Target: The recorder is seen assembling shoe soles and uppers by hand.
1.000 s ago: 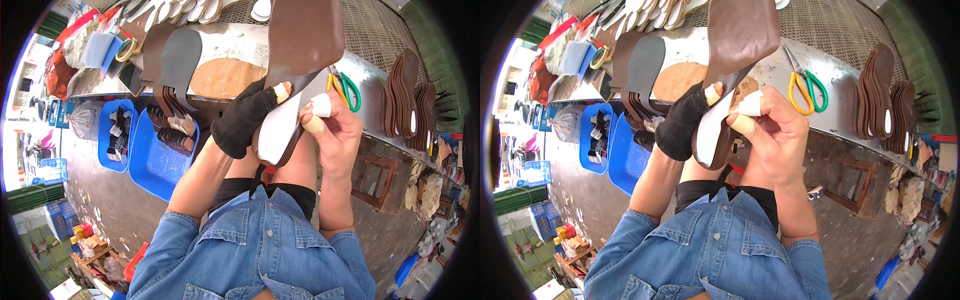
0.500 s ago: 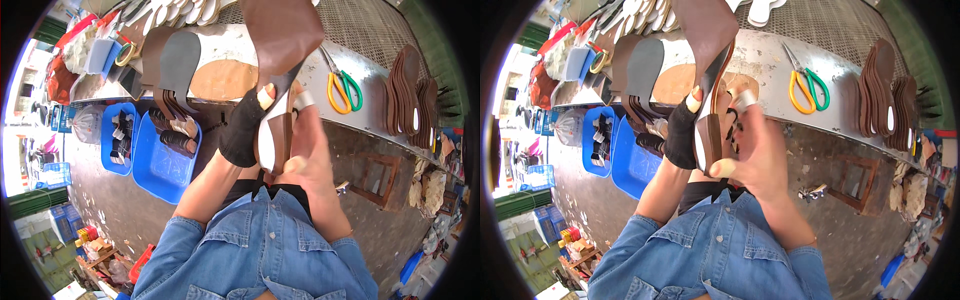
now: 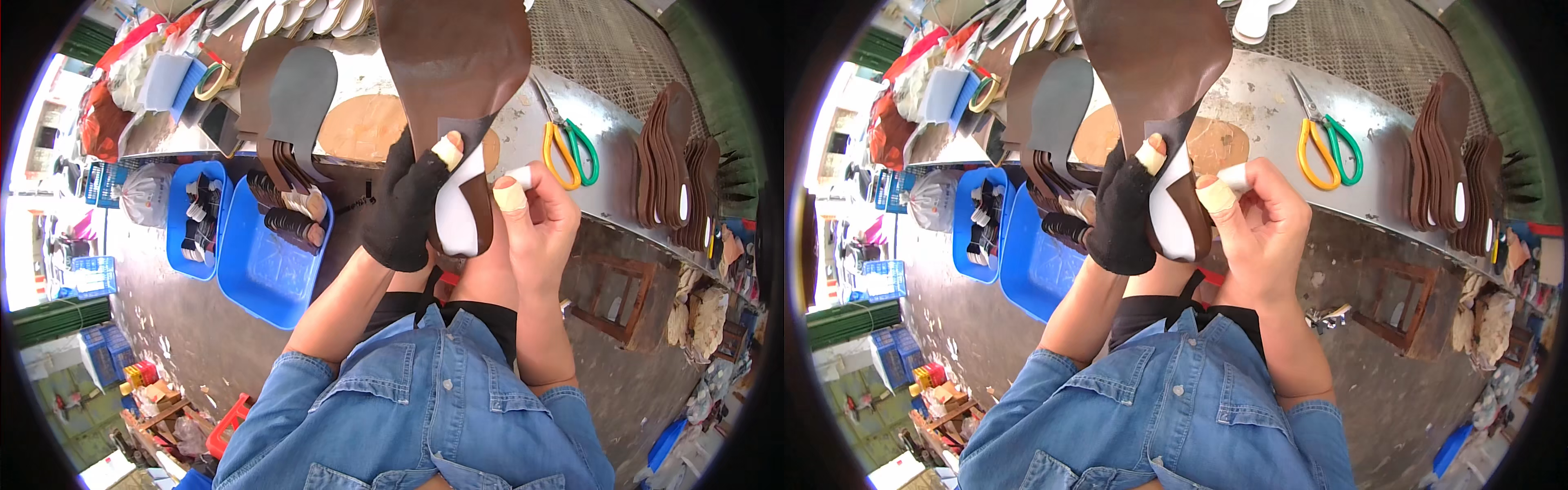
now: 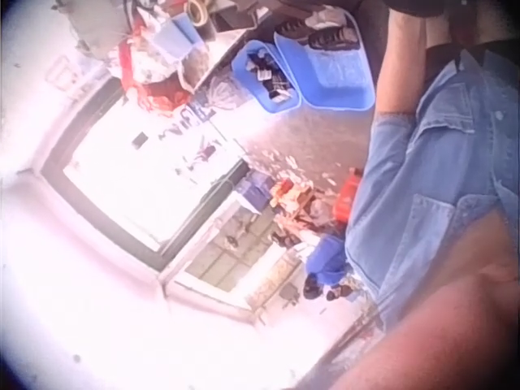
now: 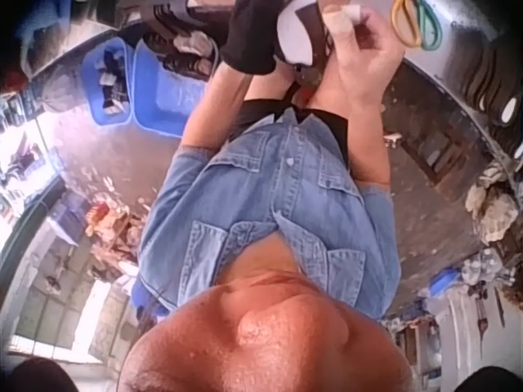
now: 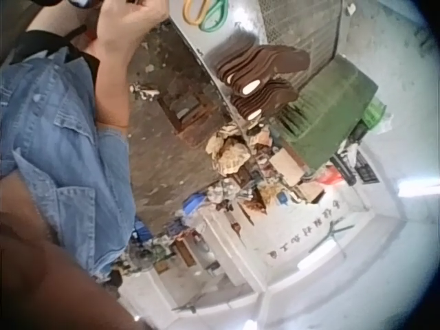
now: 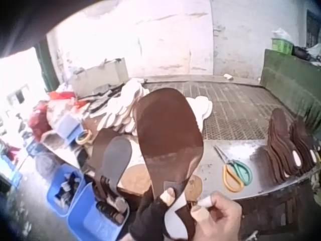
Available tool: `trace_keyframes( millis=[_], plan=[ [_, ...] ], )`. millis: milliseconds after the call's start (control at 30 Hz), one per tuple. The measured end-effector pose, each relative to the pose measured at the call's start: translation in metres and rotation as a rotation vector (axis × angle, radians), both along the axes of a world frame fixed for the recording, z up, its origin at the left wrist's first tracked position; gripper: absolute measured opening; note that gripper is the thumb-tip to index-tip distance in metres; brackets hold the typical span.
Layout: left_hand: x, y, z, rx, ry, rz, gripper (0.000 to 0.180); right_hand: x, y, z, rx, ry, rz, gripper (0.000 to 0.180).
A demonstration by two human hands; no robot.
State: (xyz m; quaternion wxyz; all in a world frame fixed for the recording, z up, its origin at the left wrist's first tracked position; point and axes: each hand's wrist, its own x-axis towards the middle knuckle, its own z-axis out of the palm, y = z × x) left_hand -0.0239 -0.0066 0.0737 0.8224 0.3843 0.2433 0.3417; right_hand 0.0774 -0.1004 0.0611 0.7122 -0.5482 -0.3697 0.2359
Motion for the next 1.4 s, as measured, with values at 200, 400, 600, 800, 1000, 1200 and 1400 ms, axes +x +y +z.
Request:
trace_keyframes(
  millis=[200, 400, 600, 800, 1000, 1200, 1400],
  plan=[
    [0.003, 0.004, -0.012, 0.306, 0.090, 0.081, 0.043, -0.003, 0.020, 0.005, -0.267, -0.513, -0.121, 0.036],
    [0.005, 0.008, -0.008, 0.259, 0.195, 0.113, 0.039, 0.004, 0.009, -0.012, -0.054, 0.097, 0.145, 0.022],
    [-0.005, 0.015, -0.017, 0.087, 0.040, -0.219, 0.022, 0.031, -0.001, -0.011, -0.172, -0.201, 0.183, 0.016],
    [-0.004, -0.007, -0.031, 0.138, -0.020, -0.040, 0.035, 0.027, -0.003, -0.014, -0.213, -0.281, 0.162, 0.017],
    [-0.004, -0.012, -0.031, 0.132, -0.018, 0.039, 0.038, 0.032, -0.005, -0.029, -0.156, 0.233, 0.363, 0.025],
    [-0.004, -0.016, -0.024, 0.192, -0.044, 0.064, 0.040, 0.021, 0.001, -0.029, -0.059, 0.310, 0.203, 0.020],
    [-0.003, -0.016, -0.026, 0.224, -0.062, 0.101, 0.040, 0.015, -0.002, -0.027, -0.093, 0.339, 0.228, 0.020]
  ],
)
